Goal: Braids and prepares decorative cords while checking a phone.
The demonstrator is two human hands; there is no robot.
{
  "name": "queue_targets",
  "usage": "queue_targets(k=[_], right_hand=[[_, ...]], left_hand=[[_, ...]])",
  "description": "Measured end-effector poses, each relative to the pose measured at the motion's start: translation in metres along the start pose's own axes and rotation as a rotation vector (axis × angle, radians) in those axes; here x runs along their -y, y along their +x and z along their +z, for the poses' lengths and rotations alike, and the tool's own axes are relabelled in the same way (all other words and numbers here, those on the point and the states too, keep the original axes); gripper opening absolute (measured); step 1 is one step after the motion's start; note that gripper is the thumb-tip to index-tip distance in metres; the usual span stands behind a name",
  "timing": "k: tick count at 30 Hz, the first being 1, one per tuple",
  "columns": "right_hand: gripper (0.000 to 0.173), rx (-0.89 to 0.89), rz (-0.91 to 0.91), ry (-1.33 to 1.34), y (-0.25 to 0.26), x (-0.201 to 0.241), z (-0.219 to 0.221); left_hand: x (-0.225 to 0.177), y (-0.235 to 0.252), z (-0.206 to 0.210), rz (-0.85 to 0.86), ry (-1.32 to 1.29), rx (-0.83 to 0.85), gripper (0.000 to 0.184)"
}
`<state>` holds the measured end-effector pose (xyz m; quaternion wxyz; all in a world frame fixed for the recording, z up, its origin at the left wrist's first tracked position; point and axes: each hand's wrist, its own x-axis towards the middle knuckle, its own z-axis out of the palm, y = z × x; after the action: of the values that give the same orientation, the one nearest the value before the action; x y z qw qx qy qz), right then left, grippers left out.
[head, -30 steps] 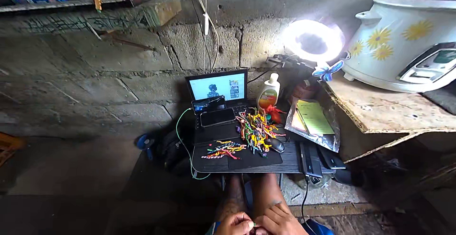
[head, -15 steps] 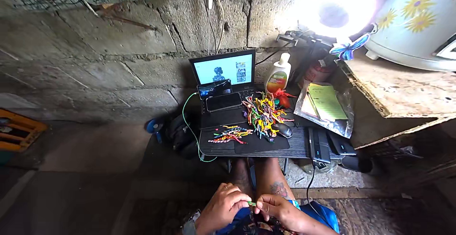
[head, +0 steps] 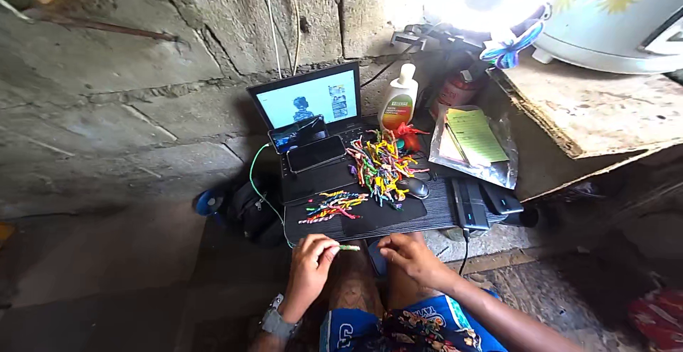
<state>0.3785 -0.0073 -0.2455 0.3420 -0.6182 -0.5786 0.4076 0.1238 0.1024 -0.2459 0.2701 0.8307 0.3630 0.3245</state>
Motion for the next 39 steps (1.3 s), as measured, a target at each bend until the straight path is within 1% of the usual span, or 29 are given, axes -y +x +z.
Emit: queue_targets(k=[4,8,12,15,17,21,27,34,39], right_hand=[[0.031,-0.274,-0.061,-0.224,0.022,-0.003,-0.028],[0.027,-0.585,-0.221,-0.444,0.049,-0.018,-0.041],[0.025,-0.715,-0.304,-0.525,0.060,-0.025,-0.043],[0.023,-0.767,-0.320,-0.533,0.056,-0.041,-0.042],[0.023,-0.796,-0.295,-0.516,0.049,-0.053,-0.041],[0.024,-0.884,-0.243,-0.463,0.044,-0.071,-0.034],[0.022,-1.029,-0.215,-0.425,0.051,-0.087,-0.027],[0.030,-1.031,-0.136,-0.303,0.057,-0.089,-0.028],[0.033,-1.010,-0.131,-0.275,0.058,-0.090,-0.028]], left_hand=[[0.017,0.038,0.003,-0.025,0.069,-0.119,0.022],[0.044,0.064,0.020,-0.043,0.169,-0.203,0.022],[0.062,0.069,0.040,-0.079,0.200,-0.239,0.025],[0.071,0.062,0.051,-0.087,0.181,-0.272,0.031],[0.071,0.060,0.052,-0.094,0.174,-0.292,0.033],[0.072,0.059,0.053,-0.121,0.163,-0.298,0.032],[0.071,0.060,0.050,-0.131,0.133,-0.289,0.031],[0.070,0.062,0.048,-0.170,0.111,-0.275,0.024],[0.073,0.061,0.051,-0.174,0.093,-0.313,0.021]])
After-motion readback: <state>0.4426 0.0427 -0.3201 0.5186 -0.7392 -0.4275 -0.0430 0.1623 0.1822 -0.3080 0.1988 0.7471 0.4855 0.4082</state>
